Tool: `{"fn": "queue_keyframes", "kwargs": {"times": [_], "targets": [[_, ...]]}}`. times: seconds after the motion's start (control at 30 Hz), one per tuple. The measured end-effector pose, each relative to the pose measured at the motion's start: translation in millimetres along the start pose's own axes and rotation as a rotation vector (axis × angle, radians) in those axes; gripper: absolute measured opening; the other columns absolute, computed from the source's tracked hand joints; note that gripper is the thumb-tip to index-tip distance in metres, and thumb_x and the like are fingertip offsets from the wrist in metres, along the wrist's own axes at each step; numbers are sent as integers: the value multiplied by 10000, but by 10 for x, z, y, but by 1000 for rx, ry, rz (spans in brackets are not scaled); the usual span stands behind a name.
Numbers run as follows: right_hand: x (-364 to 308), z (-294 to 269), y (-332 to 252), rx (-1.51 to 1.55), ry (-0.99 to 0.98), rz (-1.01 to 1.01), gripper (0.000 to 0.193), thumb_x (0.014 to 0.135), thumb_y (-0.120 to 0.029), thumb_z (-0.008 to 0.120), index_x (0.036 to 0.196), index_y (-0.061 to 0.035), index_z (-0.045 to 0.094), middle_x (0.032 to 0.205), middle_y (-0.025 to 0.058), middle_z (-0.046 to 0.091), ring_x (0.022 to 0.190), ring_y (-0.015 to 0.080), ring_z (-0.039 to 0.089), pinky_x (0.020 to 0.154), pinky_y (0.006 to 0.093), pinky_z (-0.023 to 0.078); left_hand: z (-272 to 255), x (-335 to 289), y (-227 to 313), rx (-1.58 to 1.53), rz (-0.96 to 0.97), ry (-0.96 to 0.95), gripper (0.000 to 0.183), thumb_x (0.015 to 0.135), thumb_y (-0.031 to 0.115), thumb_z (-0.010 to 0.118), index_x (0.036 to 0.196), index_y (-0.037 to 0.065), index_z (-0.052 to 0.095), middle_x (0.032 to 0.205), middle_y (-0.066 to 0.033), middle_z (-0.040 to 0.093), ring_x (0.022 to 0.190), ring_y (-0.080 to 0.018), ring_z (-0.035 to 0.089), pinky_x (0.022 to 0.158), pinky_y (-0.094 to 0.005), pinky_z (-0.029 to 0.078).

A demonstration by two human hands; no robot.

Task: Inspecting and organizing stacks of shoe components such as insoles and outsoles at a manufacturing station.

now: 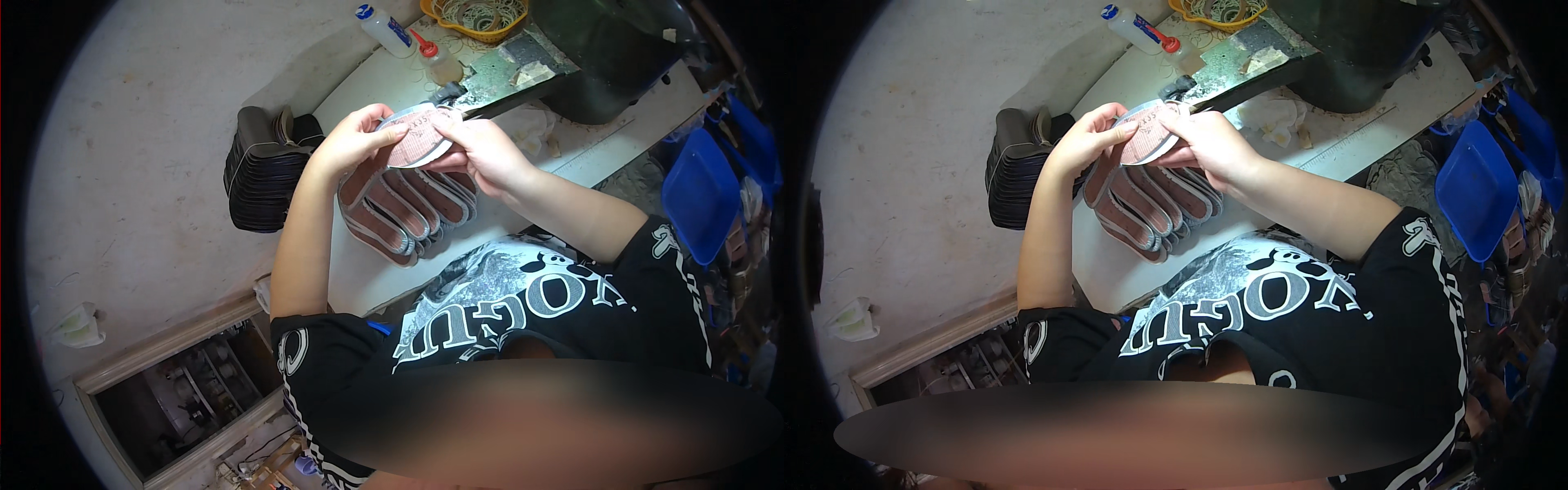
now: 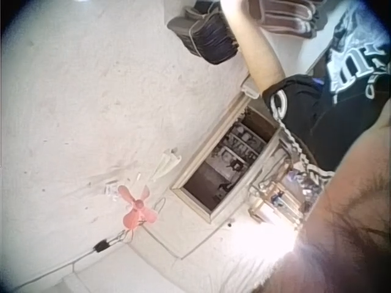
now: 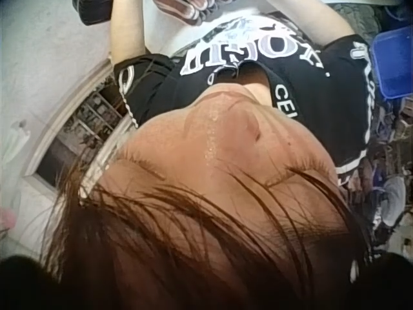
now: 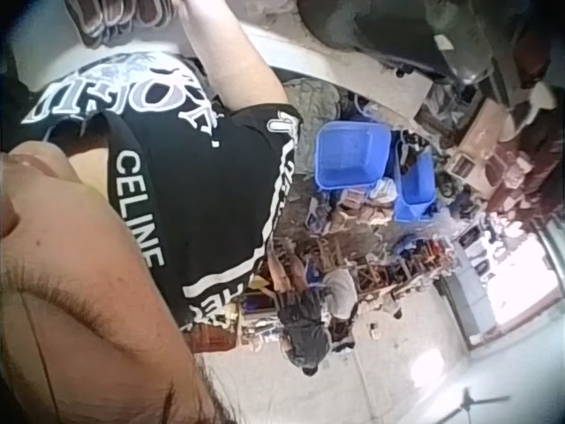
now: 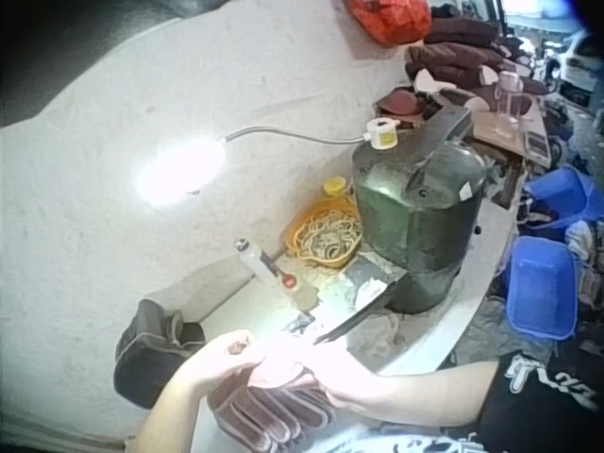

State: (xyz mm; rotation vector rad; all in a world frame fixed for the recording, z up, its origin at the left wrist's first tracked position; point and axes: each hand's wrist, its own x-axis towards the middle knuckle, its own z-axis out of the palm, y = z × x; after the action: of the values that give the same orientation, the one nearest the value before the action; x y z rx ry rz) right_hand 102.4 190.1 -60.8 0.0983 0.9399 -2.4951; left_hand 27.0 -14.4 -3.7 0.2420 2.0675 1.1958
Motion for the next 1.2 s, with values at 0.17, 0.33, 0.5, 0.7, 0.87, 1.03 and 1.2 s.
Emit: {"fn": "queue_keyframes", "kwargs": {"times": [0.17, 0.33, 0.5, 0.7, 0.87, 1.03, 1.2], "targets": [[78, 13, -5, -44, 33, 32, 386, 945, -324, 523, 1069, 36, 586, 956, 138, 663, 790, 186, 686, 693, 255, 573, 3, -53, -3, 15, -36, 53, 277, 862, 309, 658, 962, 75, 547, 729, 26, 593, 605, -32, 513, 518, -183, 380], [116, -52, -24, -44, 28, 73, 375, 934, -311, 536, 1055, 40, 589, 954, 140, 667, 791, 181, 687, 712, 255, 567, 163, -96, -47, -131, -88, 131, 253, 859, 336, 656, 905, 105, 563, 742, 31, 612, 605, -42, 549, 503, -204, 409], [96, -96, -22, -197, -32, 12, 296, 894, -266, 592, 896, 22, 659, 844, 105, 677, 745, 148, 668, 706, 236, 541, 323, -131, 0, -266, -211, 163, 360, 825, 427, 673, 876, 73, 632, 766, -21, 644, 612, -107, 597, 547, -263, 497], [-28, -242, -25, -418, -174, -46, 236, 851, -228, 650, 889, 4, 672, 777, 42, 653, 660, 55, 573, 632, 188, 470, 403, -110, 30, -274, -302, 226, 434, 836, 471, 645, 833, 36, 634, 740, -76, 662, 565, -148, 627, 503, -262, 505], [-110, -303, 39, -428, -209, -50, 223, 864, -163, 630, 972, 28, 672, 835, 51, 676, 718, 60, 593, 665, 217, 485, 507, -185, 205, -226, -358, 198, 447, 825, 484, 652, 729, 48, 624, 638, -82, 645, 503, -146, 624, 448, -218, 470], [-217, -439, 9, -361, -244, 53, 268, 899, -190, 600, 1013, 45, 656, 875, 68, 683, 742, 77, 619, 688, 226, 502, 477, -246, 93, -204, -311, 127, 306, 844, 326, 685, 751, 42, 614, 532, -26, 586, 405, -74, 545, 373, -164, 399], [-468, -491, -111, -281, -262, 276, 280, 921, -205, 570, 1075, 29, 564, 837, 102, 669, 717, 128, 656, 682, 229, 513, 572, -194, 10, -263, -223, 257, 321, 839, 322, 693, 712, 41, 603, 476, 4, 509, 338, -52, 417, 332, -182, 328]]}}
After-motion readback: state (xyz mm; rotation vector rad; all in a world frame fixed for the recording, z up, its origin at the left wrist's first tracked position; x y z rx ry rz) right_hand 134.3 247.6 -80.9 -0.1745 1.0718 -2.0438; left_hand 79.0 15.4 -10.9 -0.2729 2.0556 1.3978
